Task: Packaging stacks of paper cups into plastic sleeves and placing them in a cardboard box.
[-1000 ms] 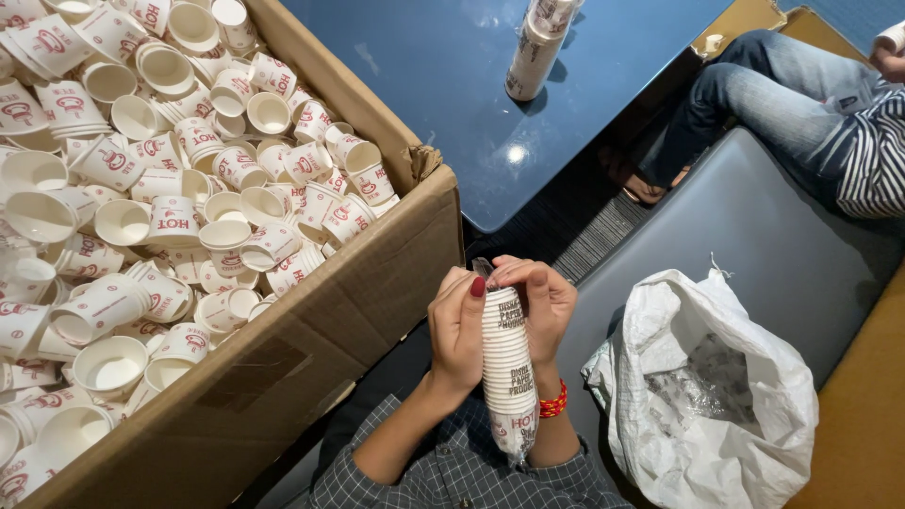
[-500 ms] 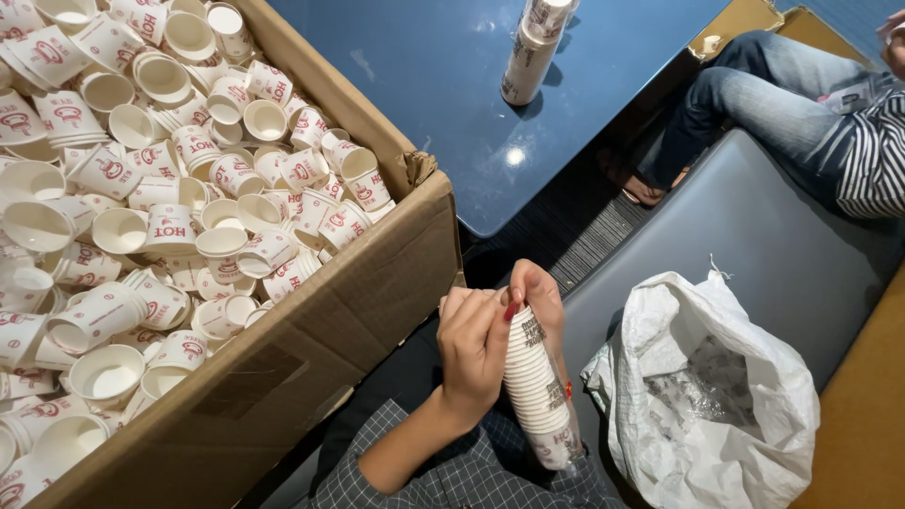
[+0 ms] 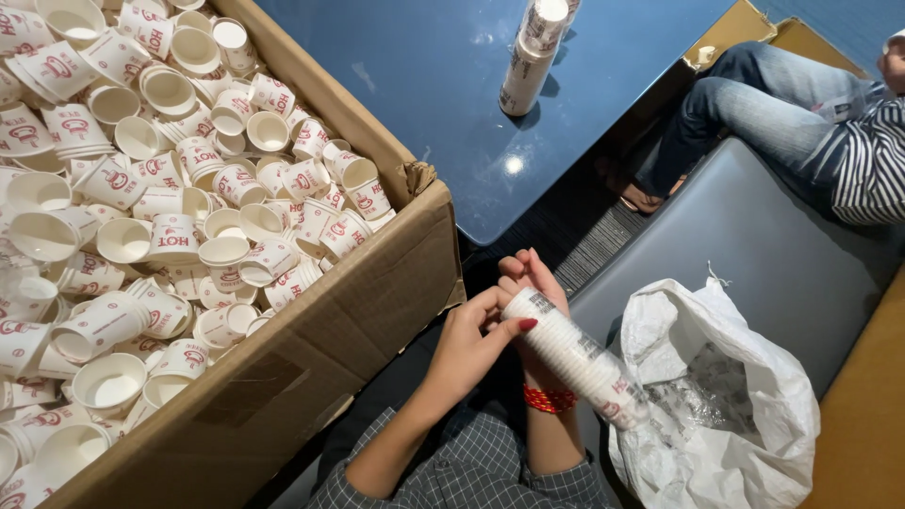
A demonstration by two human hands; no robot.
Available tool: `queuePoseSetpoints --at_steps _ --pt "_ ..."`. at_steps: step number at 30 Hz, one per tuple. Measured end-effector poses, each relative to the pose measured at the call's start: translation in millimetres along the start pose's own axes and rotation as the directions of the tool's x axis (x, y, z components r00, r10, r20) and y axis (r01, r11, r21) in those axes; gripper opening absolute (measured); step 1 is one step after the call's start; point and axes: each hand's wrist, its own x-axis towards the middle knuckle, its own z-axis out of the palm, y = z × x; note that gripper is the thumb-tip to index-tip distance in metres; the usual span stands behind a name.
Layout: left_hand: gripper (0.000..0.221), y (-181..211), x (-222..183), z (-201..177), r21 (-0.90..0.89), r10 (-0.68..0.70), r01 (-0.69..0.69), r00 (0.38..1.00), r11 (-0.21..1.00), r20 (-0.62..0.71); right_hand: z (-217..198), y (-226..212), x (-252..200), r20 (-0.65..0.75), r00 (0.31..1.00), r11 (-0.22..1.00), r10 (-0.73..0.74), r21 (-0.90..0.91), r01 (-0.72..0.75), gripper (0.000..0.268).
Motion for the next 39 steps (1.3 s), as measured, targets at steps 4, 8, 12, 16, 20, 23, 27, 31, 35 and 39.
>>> queuePoseSetpoints --at_steps 4,8,12,16,20,23,27,31,35,39 --pt "0.02 -68 13 7 -0.568 -0.007 -0.05 0.995 0.822 -0.098 16 13 -10 -0.155 0.908 0.901 -0.39 -0.267 0.342 0.026" --pt "0.023 -18 12 0 -0.762 -0.203 0.034 0.971 0.646 -0.129 87 59 -4 0.231 0.737 0.427 -0.636 -0.69 0.585 0.046" --pt "0.029 -31 7 -12 -0.85 -0.277 0.066 0.956 0.523 -0.097 87 71 3 0.472 0.645 -0.194 -0.601 -0.869 0.454 0.065" --pt "0.036 4 0 -12 -0.714 -0.201 0.004 0.961 0.7 -0.192 71 58 12 0.117 0.804 0.177 -0.583 -0.948 0.266 0.05" --pt "0.049 14 -11 3 -0.633 -0.296 0.074 0.921 0.771 -0.253 44 34 47 0.161 0.76 -0.069 -0.63 -0.986 0.152 0.049" --pt "0.05 12 -21 7 -0.576 -0.158 -0.039 0.944 0.817 -0.288 31 15 72 0.599 0.576 -0.704 -0.557 -0.708 0.055 0.046" --pt "0.033 31 -36 -11 -0.478 0.046 -0.182 0.958 0.859 -0.282 25 -27 102 0.361 0.708 -0.438 -0.607 -0.895 0.082 0.041" --pt "0.018 70 -64 -58 -0.004 0.395 -0.421 0.855 0.907 -0.337 17 -84 138 0.361 0.65 -0.576 -0.669 -0.804 -0.146 0.056" --pt "0.025 118 -88 -132 0.841 0.817 -0.383 0.564 0.383 -0.116 -8 -143 175 0.239 0.689 -0.6 -0.684 -0.722 -0.345 0.055" --pt "0.035 133 -117 -185 0.94 0.551 0.25 0.763 0.232 -0.339 -31 -185 215 0.24 0.7 -0.674 -0.672 -0.591 -0.444 0.06"
